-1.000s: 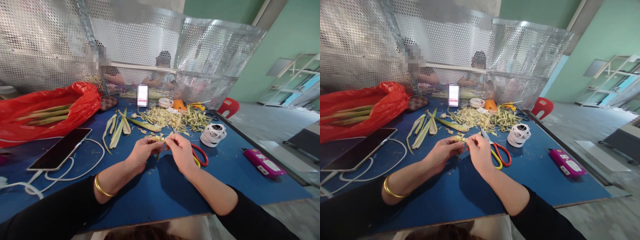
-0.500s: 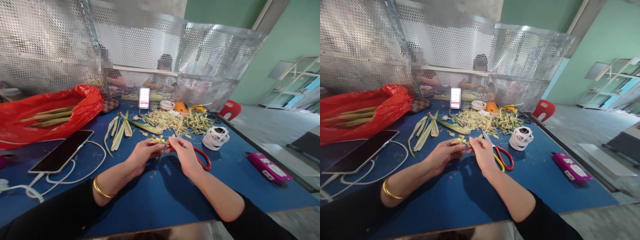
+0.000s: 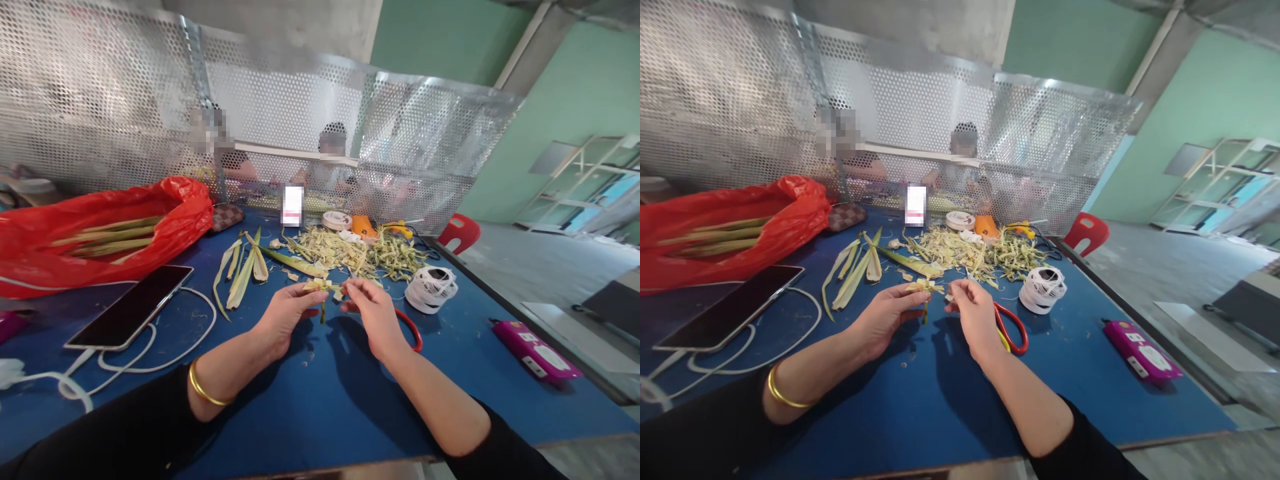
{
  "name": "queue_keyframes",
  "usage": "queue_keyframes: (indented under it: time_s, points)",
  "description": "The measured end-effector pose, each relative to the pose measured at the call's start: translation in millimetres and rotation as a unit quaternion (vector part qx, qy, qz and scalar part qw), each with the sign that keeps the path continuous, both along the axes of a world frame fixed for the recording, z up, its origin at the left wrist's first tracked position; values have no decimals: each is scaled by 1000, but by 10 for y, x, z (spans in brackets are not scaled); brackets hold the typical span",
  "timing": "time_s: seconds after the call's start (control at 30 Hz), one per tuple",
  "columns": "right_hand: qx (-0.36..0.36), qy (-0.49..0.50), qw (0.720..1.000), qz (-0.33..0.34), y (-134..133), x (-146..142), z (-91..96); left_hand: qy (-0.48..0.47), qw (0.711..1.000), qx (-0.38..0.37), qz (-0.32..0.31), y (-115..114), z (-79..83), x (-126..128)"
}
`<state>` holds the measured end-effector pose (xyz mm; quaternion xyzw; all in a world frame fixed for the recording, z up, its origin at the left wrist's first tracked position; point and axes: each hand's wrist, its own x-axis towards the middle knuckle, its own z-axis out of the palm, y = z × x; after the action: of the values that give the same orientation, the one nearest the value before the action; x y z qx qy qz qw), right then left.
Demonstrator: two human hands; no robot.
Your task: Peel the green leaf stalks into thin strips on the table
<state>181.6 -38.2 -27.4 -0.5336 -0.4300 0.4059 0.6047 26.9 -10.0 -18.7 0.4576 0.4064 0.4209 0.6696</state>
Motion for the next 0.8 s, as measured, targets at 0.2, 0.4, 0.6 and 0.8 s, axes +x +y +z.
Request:
queue_keyframes:
  time_s: [0.2,0.4,0.6,0.8]
  points:
    - [-46,-101,981,157,-91,-96,76,-53,998,-18,24,17,3,-37]
    - [-29,-134,979,150,-134,-174,77,-97,993,-65,-5,33,11,-61]
    - [-27,-152,976,156,-123,-170,46,-26,998,-53,22,25,76,-105]
    - [-15,-198,964,178,-141,-178,18,7,998,-24,52,17,78,-87]
